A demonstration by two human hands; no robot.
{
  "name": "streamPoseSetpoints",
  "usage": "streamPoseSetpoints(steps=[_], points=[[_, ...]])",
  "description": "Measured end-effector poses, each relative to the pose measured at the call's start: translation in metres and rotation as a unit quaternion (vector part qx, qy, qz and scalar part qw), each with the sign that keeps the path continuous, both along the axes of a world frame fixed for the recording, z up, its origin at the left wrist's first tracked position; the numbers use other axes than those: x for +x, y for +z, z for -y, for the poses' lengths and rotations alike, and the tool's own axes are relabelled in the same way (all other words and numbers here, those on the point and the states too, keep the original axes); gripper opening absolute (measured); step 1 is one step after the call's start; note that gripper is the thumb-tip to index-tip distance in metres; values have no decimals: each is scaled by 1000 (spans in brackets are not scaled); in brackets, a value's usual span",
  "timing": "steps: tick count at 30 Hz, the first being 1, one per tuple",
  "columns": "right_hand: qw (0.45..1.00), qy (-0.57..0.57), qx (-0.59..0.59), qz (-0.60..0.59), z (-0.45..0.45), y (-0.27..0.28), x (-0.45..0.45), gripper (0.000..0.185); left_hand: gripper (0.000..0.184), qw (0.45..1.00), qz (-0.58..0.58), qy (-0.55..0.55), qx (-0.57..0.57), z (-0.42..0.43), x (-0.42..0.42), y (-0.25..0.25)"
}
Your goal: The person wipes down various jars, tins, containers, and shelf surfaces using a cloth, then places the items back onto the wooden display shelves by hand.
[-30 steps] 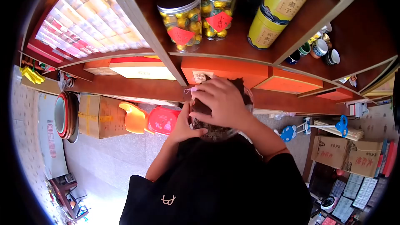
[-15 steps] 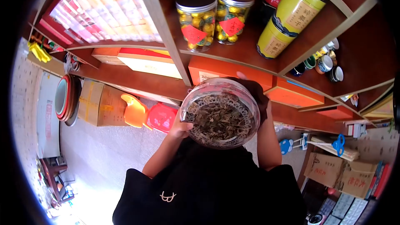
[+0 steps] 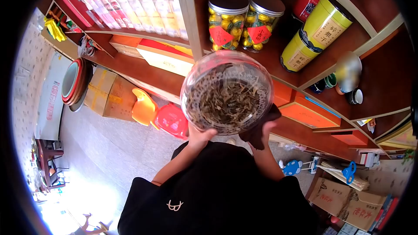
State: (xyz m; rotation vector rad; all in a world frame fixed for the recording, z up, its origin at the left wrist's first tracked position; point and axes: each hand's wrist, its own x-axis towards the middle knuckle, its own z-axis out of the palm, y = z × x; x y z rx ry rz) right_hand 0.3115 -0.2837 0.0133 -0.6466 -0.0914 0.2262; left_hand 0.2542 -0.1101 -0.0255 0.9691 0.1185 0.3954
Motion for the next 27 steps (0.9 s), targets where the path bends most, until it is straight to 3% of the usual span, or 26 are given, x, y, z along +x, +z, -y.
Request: streamPoseSetpoints(steps=[2,3,6,7,9,11,12,13,14,15,19,20,25,26,27], points=[[990,-34,-133,-12,11,-16,6,83,113,992,11,-14,123,-1,-10,-11],[990,-35,-133,-10,17,-12,16,83,113,992,13,-14,123,-8,-9,-7],[993,39,-81,74,32,16,50,83,134,987,60,-133,-75,-34,5,46],[980,61,-139,128,32,34,58,86,130,986,59,-127,-89,-38,6,67],[960,83,-196,181,28,51,59,89,120,983,3,-110,149,-47,13,59],[972,-3,-173,160,15,57,55,94,116,990,-12,-110,89,-40,12,60],[935,-62,-249,243,11,54,54,96,112,993,-29,-111,29,-34,12,62],[936,-65,-248,242,5,70,47,96,112,993,-29,-114,31,-27,13,63],[754,-148,-508,390,0,92,37,94,109,996,0,-69,54,-20,13,65],[476,-209,-703,485,-8,104,26,92,106,996,27,-24,78,-14,11,65],[504,-25,-646,573,-37,57,-25,83,98,1000,7,0,24,-12,3,54],[436,-70,-649,620,-32,26,-30,81,98,998,-41,-49,21,-25,-7,36],[436,-225,-665,563,-4,37,10,78,100,995,-9,-5,-103,-18,-1,29],[630,-272,-528,501,-9,39,23,80,92,995,-2,-12,-95,-13,-1,23],[785,-301,-357,408,-13,40,30,82,86,996,5,-18,-86,-6,-2,18]])
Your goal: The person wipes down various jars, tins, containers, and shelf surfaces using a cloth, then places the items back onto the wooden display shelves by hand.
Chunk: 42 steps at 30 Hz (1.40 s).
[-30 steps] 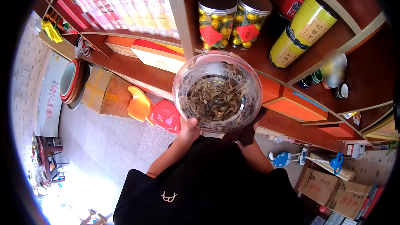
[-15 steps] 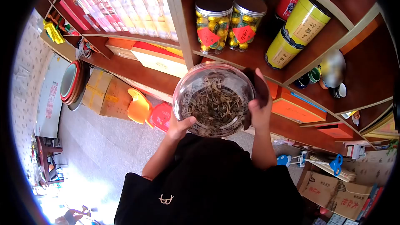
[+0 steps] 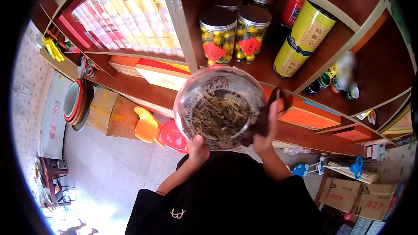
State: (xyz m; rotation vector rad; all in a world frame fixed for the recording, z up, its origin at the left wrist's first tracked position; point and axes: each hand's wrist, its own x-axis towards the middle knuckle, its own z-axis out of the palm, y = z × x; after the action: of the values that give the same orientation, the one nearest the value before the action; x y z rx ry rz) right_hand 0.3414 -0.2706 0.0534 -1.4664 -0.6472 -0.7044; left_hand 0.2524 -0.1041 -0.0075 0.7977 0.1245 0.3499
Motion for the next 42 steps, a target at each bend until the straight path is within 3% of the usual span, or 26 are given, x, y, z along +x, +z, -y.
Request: streamPoseSetpoints(steps=[2,4,6,7,9,11,12,15,18,22,25,28,29,32,36,39,40,42], points=[[939,142,231,-211,-1,32,-7,87,87,1000,-2,13,-3,19,-4,-7],[918,148,278,-240,-8,39,-16,89,86,998,42,39,-17,30,-1,-4],[880,216,337,-258,-14,12,-33,89,85,997,65,34,-10,33,2,9],[881,212,337,-256,-13,-16,-47,89,85,997,74,4,-10,34,5,22],[968,119,21,-222,-8,-88,-75,92,81,993,112,-10,20,40,21,29],[960,89,38,-261,-23,-88,-75,97,82,994,105,1,32,43,31,39],[951,58,127,-275,-30,-90,-63,83,84,993,110,-5,31,44,37,49],[878,165,262,-365,-26,6,-44,63,86,992,113,-12,50,40,55,85],[846,237,264,-399,-33,33,-24,66,79,993,108,-21,46,39,71,126],[889,163,307,-299,-45,38,2,62,68,992,88,-78,-39,30,91,155],[911,132,310,-237,-42,49,26,58,62,989,77,-119,-42,18,105,166],[904,155,288,-274,-38,71,39,57,56,987,83,-135,-41,10,120,179],[891,123,330,-287,-44,83,42,44,53,987,85,-137,-26,7,125,180],[903,140,277,-296,-37,76,57,53,47,984,91,-150,-13,2,134,186],[914,108,281,-272,-39,91,76,51,46,973,104,-204,-15,-10,146,184],[913,73,310,-256,-39,98,101,48,41,960,66,-217,162,-25,155,184],[910,79,312,-262,-38,105,105,46,41,959,69,-220,163,-32,157,182],[907,84,313,-268,-37,115,114,46,34,902,61,-223,364,-43,158,175]])
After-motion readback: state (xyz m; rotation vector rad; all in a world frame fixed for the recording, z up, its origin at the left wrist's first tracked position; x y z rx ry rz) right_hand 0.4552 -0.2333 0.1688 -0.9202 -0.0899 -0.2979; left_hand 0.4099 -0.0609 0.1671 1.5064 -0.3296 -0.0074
